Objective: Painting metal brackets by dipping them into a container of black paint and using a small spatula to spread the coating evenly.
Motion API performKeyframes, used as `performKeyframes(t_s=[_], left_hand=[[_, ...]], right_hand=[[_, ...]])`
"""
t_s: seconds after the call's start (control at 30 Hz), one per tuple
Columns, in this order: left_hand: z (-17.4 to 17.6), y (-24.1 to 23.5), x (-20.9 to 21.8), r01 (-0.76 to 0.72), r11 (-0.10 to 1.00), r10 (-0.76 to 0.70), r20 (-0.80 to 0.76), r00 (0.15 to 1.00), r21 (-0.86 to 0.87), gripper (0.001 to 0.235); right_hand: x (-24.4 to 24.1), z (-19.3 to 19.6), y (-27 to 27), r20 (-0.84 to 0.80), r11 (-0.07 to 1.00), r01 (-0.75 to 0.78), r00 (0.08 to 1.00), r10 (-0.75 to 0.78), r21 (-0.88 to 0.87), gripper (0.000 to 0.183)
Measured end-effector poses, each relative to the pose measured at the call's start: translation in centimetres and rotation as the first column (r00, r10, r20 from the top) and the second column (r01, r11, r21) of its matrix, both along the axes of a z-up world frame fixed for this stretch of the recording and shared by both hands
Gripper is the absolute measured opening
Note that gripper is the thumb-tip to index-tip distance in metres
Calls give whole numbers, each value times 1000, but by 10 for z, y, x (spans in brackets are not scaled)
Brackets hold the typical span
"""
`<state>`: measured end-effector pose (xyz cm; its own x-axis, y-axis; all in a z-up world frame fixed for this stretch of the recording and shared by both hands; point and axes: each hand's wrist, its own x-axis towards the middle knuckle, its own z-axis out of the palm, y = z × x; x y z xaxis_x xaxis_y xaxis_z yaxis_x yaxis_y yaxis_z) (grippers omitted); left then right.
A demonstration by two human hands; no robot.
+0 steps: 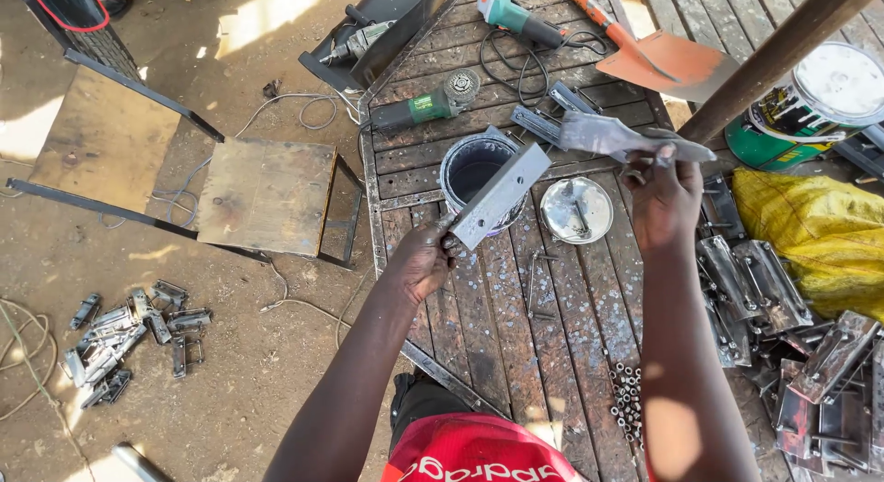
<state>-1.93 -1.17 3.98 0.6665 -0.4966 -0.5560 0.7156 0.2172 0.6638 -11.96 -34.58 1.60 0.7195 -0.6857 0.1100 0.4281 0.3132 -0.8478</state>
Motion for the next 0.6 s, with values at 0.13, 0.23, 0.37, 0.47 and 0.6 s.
performKeyframes(t_s=[0.13, 0.23, 0.37, 0.47, 0.6], left_hand=[[-16, 4, 2, 7, 999, -9, 58, 998, 47, 14], [1, -3, -5, 19, 998, -25, 101, 995, 64, 15], [13, -2, -16, 48, 987, -80, 211, 974, 153, 19], [21, 7, -19, 104, 944, -217, 353, 910, 312, 22], [10, 17, -3, 139, 832, -473, 554, 685, 538, 22]], right_hand=[[-16, 5, 36, 12, 1000, -23, 1000, 22, 22, 15], [-26, -21, 68, 26, 986, -122, 992, 120, 114, 14], [-27, 13, 105, -99, 984, -172, 981, 168, -41, 8], [-26, 11, 69, -192, 984, -92, 980, 62, -152, 12], [-38, 25, 29, -344, 910, 50, 916, -206, -411, 9]])
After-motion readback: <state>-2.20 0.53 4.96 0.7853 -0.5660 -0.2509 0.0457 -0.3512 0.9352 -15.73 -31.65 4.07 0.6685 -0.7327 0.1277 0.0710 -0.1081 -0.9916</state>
